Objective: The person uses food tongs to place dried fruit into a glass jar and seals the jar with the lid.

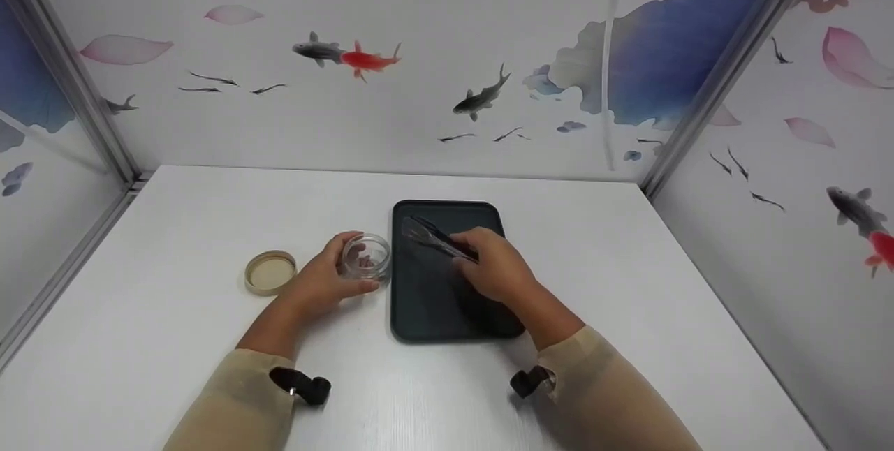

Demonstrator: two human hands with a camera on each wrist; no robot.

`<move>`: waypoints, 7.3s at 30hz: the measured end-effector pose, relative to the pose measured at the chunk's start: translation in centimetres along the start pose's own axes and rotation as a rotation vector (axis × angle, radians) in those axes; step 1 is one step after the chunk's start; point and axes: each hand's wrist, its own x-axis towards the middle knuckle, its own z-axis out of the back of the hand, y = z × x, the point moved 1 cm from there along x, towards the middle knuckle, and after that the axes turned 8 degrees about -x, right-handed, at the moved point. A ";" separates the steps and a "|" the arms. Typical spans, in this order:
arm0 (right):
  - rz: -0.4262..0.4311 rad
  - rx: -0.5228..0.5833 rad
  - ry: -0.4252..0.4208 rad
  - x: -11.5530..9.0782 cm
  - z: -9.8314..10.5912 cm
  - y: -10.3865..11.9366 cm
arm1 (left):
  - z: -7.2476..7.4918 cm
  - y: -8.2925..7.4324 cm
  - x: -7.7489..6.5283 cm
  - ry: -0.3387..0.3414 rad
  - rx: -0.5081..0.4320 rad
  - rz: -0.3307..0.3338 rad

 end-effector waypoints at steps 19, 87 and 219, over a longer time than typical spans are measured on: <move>0.086 0.028 -0.012 -1.3 1.0 3.0 | 0.0 -0.2 -0.1 -0.012 -0.008 0.006; -0.053 0.072 -0.032 -1.4 0.8 0.1 | 0.1 -0.3 -0.3 -0.008 -0.001 -0.005; -0.003 0.477 0.021 0.9 -2.9 3.9 | 0.1 -0.4 -0.2 0.022 -0.031 -0.008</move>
